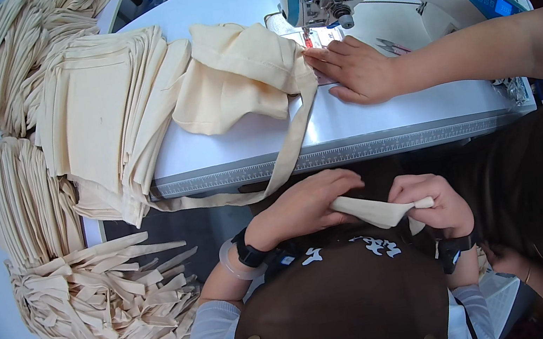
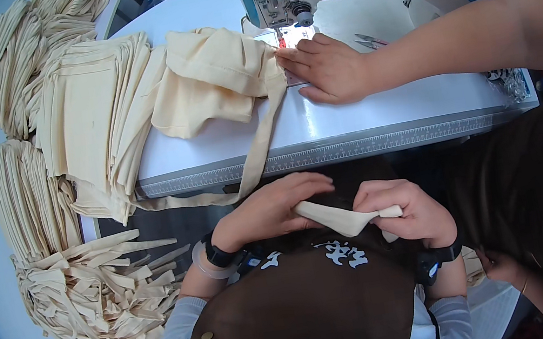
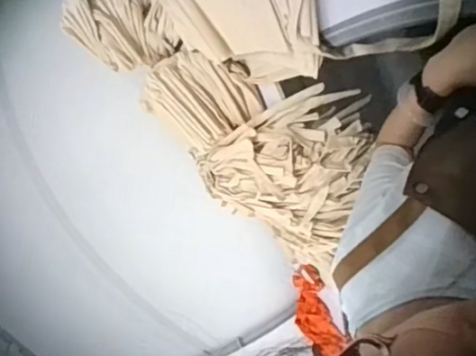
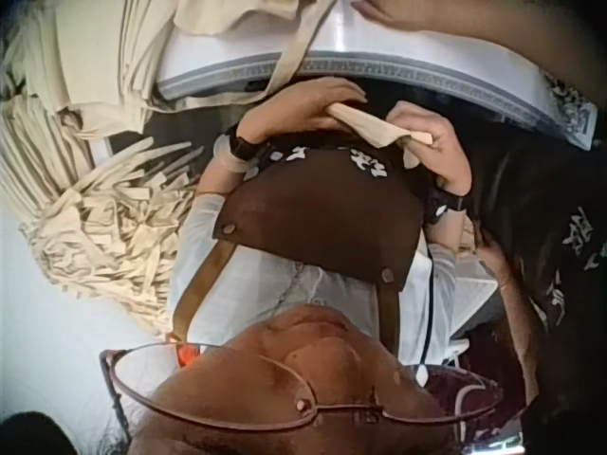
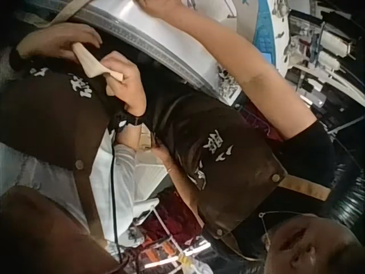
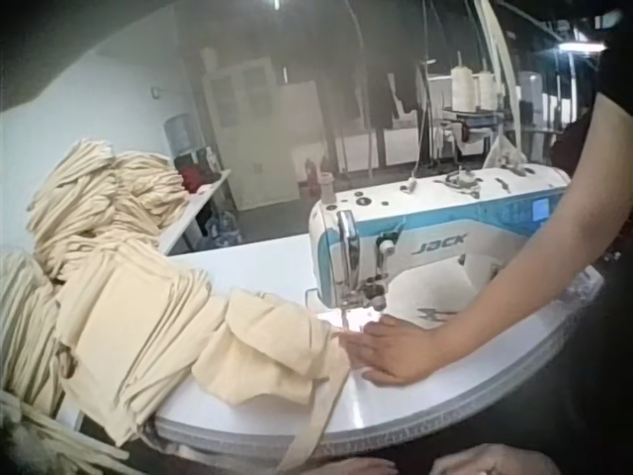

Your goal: Sewing and assembling fabric tote bags using an industrial sewing machine.

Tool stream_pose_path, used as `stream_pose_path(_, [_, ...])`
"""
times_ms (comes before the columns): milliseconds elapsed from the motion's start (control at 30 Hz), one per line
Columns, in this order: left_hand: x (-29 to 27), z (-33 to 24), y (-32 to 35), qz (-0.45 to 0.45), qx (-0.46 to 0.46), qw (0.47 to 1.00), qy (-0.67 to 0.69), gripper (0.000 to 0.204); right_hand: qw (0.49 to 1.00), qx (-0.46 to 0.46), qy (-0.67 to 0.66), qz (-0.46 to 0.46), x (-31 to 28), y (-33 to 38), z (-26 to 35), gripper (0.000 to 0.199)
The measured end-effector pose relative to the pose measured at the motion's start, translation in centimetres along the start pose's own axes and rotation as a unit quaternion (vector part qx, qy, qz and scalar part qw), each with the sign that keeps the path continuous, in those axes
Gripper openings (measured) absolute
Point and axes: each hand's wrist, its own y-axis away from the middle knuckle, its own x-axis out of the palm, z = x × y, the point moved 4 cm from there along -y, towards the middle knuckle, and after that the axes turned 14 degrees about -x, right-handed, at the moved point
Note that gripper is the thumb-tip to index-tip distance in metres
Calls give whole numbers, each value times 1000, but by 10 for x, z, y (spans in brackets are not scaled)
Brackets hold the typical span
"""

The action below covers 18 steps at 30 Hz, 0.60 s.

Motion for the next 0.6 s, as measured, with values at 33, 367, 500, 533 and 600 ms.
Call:
stream_pose_path(33, [5, 4, 0, 41, -12, 999, 1, 57, 999, -24, -25, -25, -1, -2, 7, 32])
stream_pose_path(367, [-31, -4, 26, -67, -70, 951, 292, 29, 971, -19, 45, -232, -1, -5, -8, 22])
stream_pose_path(500, [-42, -22, 15, -131, 87, 865, 476, 49, 979, 50, -44, -193, 22, -19, -12, 37])
stream_pose_path(533, [-44, -32, 13, -144, 60, 867, 473, 60, 983, 42, -60, -170, 28, -26, -10, 42])
stream_pose_path(600, [-42, -43, 8, -112, 81, 817, 560, 61, 988, 24, -78, -129, 32, -37, -16, 65])
